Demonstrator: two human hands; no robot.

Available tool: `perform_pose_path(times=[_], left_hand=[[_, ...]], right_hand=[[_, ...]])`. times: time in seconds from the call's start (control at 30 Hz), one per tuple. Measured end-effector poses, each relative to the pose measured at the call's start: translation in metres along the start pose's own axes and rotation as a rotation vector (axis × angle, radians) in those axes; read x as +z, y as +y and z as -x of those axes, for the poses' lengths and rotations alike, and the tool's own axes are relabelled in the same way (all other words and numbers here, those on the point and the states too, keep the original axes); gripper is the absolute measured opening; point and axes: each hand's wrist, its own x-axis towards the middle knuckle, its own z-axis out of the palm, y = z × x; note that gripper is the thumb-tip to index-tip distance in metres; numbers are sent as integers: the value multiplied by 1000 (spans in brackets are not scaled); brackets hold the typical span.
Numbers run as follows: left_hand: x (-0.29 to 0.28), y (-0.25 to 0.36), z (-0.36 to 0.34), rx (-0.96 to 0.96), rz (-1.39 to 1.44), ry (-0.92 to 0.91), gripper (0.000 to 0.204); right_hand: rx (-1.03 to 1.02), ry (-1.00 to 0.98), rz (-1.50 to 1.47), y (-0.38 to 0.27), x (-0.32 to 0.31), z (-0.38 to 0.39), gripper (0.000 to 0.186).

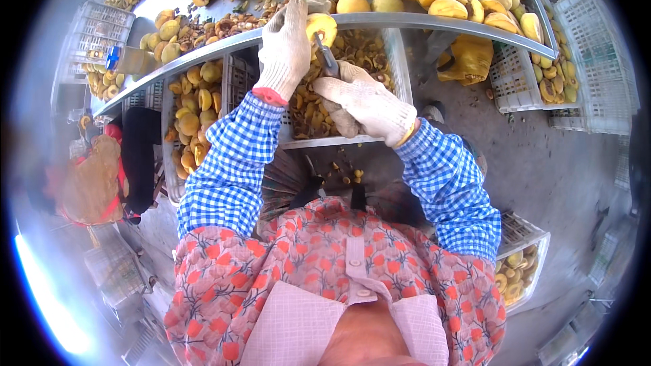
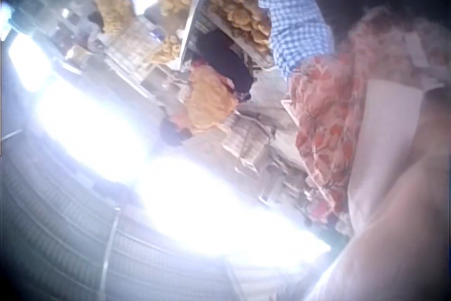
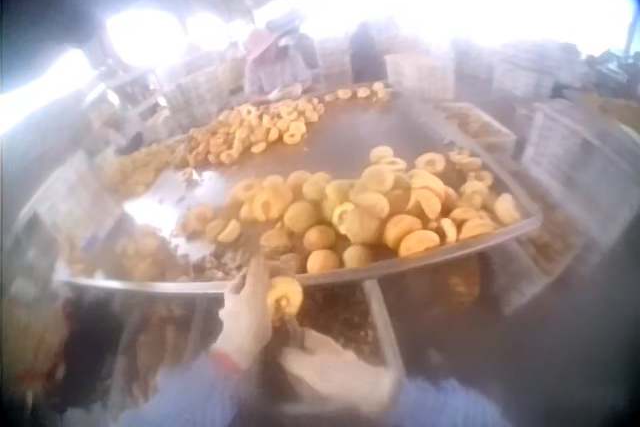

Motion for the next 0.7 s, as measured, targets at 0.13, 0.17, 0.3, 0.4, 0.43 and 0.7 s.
perform_pose_path(times=[0.13,0.17,0.3,0.4,0.43,0.7], left_hand=[[-24,-8,-23,446,-668,-241,39],[-25,-3,-26,490,-769,-337,37],[-22,12,-30,-39,-192,-645,40],[-13,22,-26,-417,270,-585,46],[-12,24,-24,-438,320,-567,48],[-15,-6,-35,-330,319,-388,43]], right_hand=[[116,-158,-312,0,-5,3,14],[134,-128,-257,-1,-3,4,14],[170,-178,-297,2,3,5,14],[185,-285,-524,6,-4,0,14],[176,-312,-559,10,-5,-2,14],[157,-332,-532,10,-6,-10,7]])
